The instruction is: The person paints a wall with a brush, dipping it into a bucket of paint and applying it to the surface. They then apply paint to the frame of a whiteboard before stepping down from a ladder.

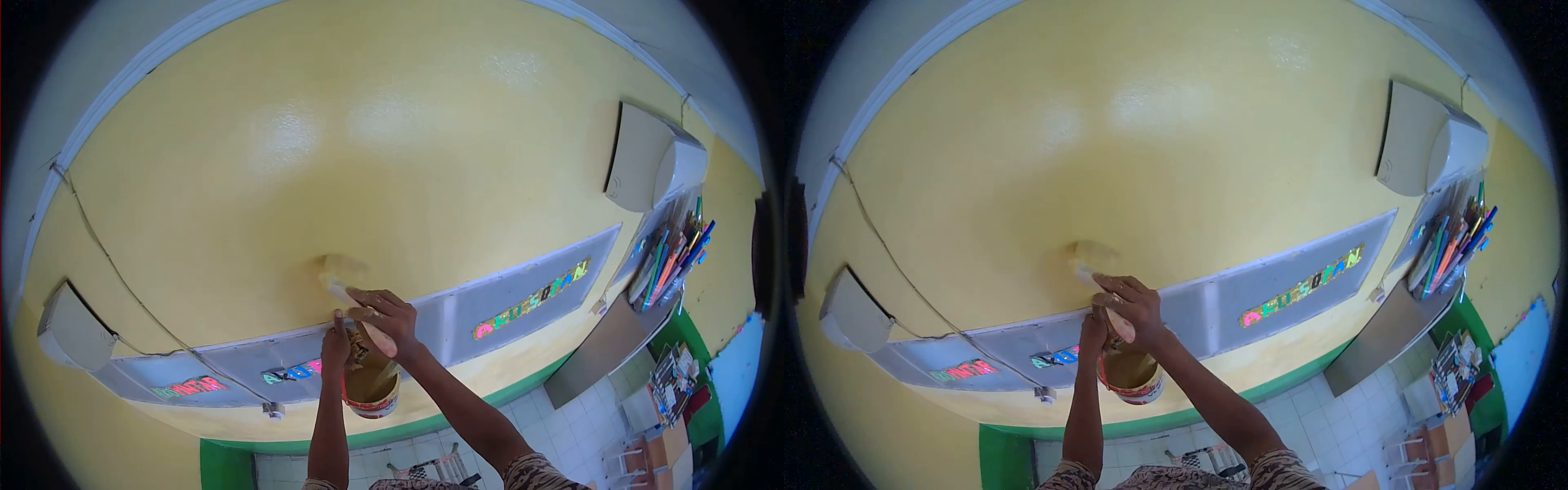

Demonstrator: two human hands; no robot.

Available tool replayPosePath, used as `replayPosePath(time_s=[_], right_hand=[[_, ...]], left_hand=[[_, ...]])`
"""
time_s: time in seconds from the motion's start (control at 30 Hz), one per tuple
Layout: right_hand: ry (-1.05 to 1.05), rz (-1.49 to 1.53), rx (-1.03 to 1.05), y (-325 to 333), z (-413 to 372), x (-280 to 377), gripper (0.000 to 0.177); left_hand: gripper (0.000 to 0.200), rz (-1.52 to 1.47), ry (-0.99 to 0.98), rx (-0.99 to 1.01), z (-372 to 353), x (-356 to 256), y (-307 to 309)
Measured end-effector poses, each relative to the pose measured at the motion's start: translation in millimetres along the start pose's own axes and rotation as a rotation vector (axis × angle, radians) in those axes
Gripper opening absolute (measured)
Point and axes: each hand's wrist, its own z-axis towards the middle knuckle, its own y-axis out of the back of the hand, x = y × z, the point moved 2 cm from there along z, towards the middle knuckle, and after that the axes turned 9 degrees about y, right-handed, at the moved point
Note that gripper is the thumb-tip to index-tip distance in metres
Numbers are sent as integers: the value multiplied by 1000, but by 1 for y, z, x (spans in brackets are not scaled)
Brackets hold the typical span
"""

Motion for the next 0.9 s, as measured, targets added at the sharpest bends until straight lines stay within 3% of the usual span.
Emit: replayPosePath(time_s=[0.03, 0.1, 0.13, 0.17, 0.23, 0.3, 0.43, 0.5, 0.53, 0.57, 0.6, 0.63, 0.67, 0.7, 0.73, 0.83, 0.87, 0.9], right_hand=[[-10, -7, -6, 3, -8, -11, 12], [29, 3, -245, 32, -32, -48, 12], [-66, -174, -258, 66, -37, -63, 14], [-399, 165, -463, 93, -58, -95, 9], [-331, -61, -567, 169, -72, -126, 7], [-446, -300, -663, 227, -79, -139, 5], [-446, -561, -959, 268, -109, -162, 8], [-383, -618, -867, 238, -131, -172, 10], [-213, -776, -676, 200, -143, -177, 13], [-293, -691, -711, 149, -126, -146, 12], [-554, -470, -771, 103, -114, -110, 11], [-572, -424, -694, 63, -122, -92, 11], [-352, -412, -549, 40, -112, -64, 13], [-336, -259, -416, 26, -101, -37, 11], [-321, -106, -283, 20, -95, -19, 11], [-242, 20, -145, 40, -93, -22, 14], [-73, -76, -254, 51, -114, -52, 12], [-171, -198, -265, 77, -133, -80, 7]], left_hand=[[96, -8, 19, 11, 4, 3, 1], [97, 20, 23, -55, 6, 2, 3], [97, 22, 21, -49, 5, 1, 4], [98, -2, 30, 4, 5, 1, 4], [99, -24, 36, 59, 8, 1, 1], [100, -9, 42, 13, 13, 5, -4], [101, -15, 68, 87, 3, -3, 0], [100, 5, 51, 8, 5, -2, -3], [100, 2, 50, 8, 7, 0, -5], [100, -23, 27, 3, 9, 2, -6], [100, -45, 7, -2, 12, 6, -7], [100, -42, 8, -2, 17, 9, -8], [100, -55, 24, 25, 25, 13, -9], [100, -66, 42, 54, 28, 18, -11], [100, -59, 48, 59, 26, 20, -10], [100, -79, 77, 120, 27, 15, -6], [100, -68, 68, 108, 30, 17, -7], [101, -57, 61, 97, 30, 19, -7]])
